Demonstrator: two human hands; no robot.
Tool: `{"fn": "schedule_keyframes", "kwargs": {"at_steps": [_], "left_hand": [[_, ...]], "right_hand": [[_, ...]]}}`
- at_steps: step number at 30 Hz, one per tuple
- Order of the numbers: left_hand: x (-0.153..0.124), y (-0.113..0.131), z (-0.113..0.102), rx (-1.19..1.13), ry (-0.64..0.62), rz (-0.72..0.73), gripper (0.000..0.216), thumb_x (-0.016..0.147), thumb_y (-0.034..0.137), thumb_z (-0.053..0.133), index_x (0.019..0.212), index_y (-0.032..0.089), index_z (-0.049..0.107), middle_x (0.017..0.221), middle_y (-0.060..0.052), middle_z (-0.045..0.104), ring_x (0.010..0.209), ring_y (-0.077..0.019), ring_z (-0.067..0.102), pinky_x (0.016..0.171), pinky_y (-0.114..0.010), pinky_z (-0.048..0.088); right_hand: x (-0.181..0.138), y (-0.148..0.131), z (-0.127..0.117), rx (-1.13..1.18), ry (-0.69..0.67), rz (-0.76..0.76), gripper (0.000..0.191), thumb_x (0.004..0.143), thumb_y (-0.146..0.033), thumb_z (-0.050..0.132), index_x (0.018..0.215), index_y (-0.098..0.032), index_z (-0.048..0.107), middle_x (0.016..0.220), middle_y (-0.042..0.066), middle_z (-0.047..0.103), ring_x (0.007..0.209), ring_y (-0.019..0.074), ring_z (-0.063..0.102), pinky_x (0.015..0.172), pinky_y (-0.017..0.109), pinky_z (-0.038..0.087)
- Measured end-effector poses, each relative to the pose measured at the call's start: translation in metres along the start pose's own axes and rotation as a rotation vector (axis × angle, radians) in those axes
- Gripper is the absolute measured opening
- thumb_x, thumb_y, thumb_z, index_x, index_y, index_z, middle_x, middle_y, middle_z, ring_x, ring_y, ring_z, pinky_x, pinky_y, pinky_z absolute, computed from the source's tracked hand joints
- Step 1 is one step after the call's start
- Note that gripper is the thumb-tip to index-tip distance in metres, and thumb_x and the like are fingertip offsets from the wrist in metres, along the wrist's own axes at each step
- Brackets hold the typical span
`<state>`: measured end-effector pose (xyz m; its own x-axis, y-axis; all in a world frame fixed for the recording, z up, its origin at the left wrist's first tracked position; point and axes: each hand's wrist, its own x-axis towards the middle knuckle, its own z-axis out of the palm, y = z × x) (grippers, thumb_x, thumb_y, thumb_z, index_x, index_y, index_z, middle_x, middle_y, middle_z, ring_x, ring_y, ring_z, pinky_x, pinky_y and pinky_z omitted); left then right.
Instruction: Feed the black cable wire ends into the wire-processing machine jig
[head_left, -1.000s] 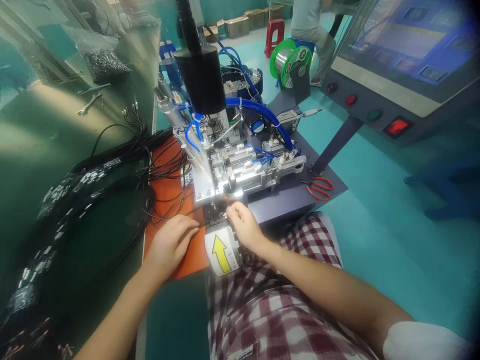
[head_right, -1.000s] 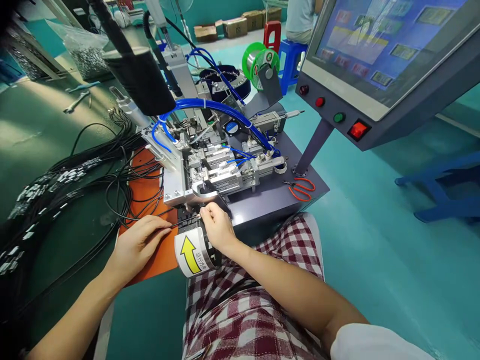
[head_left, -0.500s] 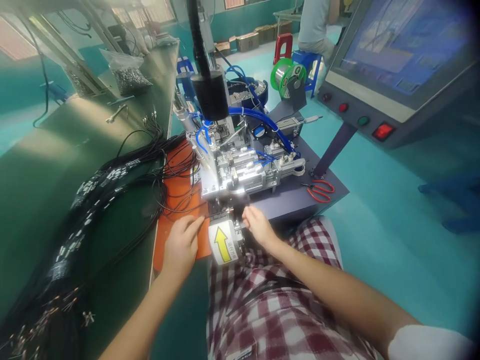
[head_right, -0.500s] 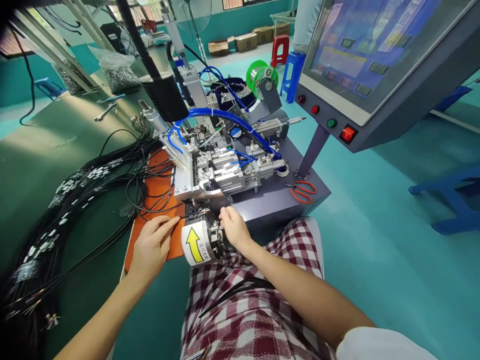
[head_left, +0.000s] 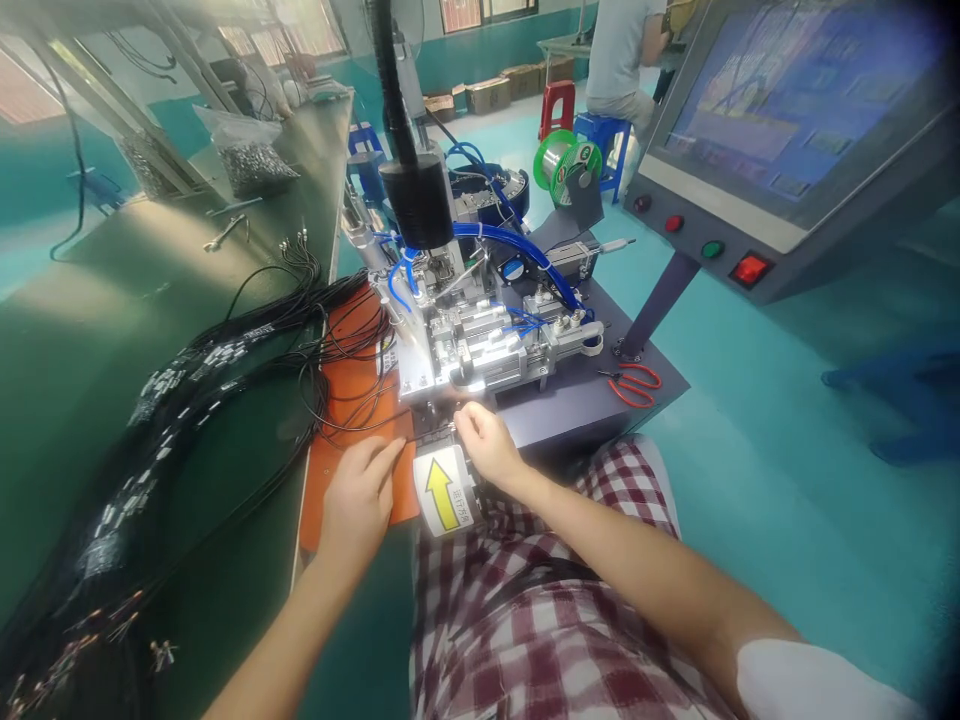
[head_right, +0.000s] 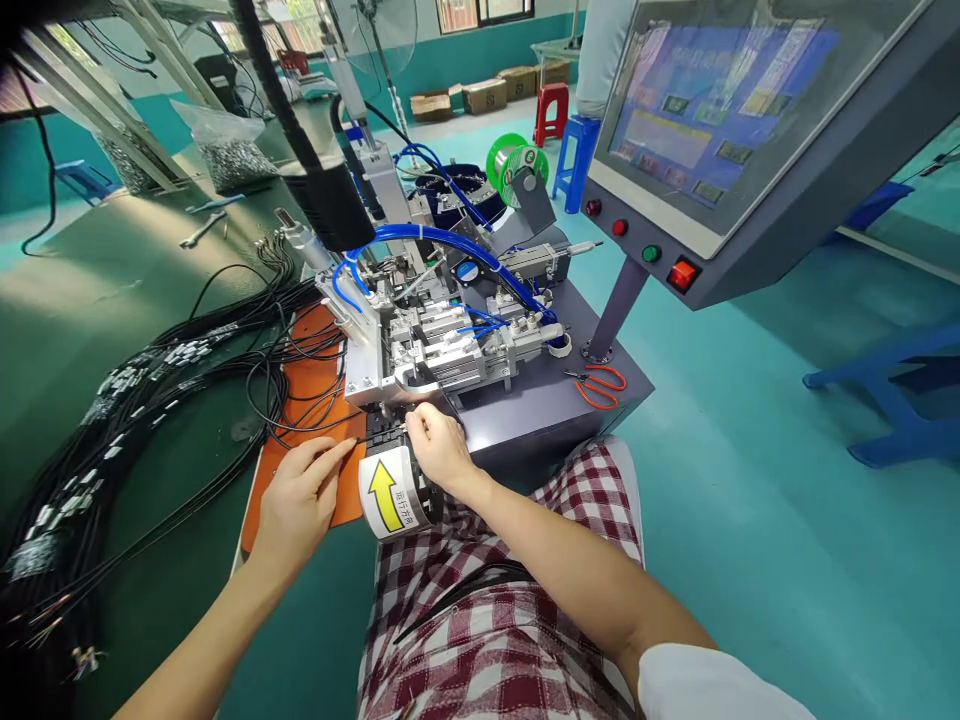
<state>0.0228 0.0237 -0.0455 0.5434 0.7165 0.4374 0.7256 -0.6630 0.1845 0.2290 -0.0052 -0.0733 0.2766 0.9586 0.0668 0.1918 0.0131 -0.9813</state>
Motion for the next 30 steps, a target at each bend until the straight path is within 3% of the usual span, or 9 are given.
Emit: {"fn": "schedule_keyframes", "kwargs": {"at_steps": [9, 19, 30], "left_hand": [[-0.002, -0.001, 0.000, 0.007, -0.034, -0.003, 0.035, 0.095, 0.018, 0.041, 0.114, 0.021, 0.070, 0.107, -0.011, 0.067, 0.101, -0.0252, 0.061, 0.086, -0.037, 0.051], [-0.002, -0.002, -0.001, 0.061, -0.038, 0.010, 0.040, 0.093, 0.016, 0.039, 0.119, 0.024, 0.068, 0.107, -0.012, 0.065, 0.099, -0.0259, 0.061, 0.081, -0.038, 0.051], [-0.002, 0.001, -0.001, 0.070, -0.004, 0.001, 0.038, 0.094, 0.020, 0.039, 0.115, 0.022, 0.071, 0.105, -0.011, 0.066, 0.095, -0.0250, 0.061, 0.080, -0.037, 0.052]], "right_hand": [[0.003, 0.001, -0.003, 0.033, -0.015, -0.024, 0.032, 0.092, -0.035, 0.044, 0.065, -0.024, 0.032, 0.059, -0.006, 0.036, 0.058, 0.0125, 0.036, 0.059, 0.028, 0.030], [-0.011, 0.021, -0.009, 0.079, 0.024, 0.127, 0.036, 0.093, -0.042, 0.041, 0.063, -0.024, 0.035, 0.059, -0.005, 0.042, 0.057, 0.0127, 0.042, 0.058, 0.027, 0.033], [-0.086, 0.062, -0.072, 0.004, -0.008, 0.275, 0.042, 0.091, -0.053, 0.043, 0.061, -0.024, 0.036, 0.055, -0.005, 0.042, 0.052, 0.0124, 0.038, 0.054, 0.027, 0.033]]}}
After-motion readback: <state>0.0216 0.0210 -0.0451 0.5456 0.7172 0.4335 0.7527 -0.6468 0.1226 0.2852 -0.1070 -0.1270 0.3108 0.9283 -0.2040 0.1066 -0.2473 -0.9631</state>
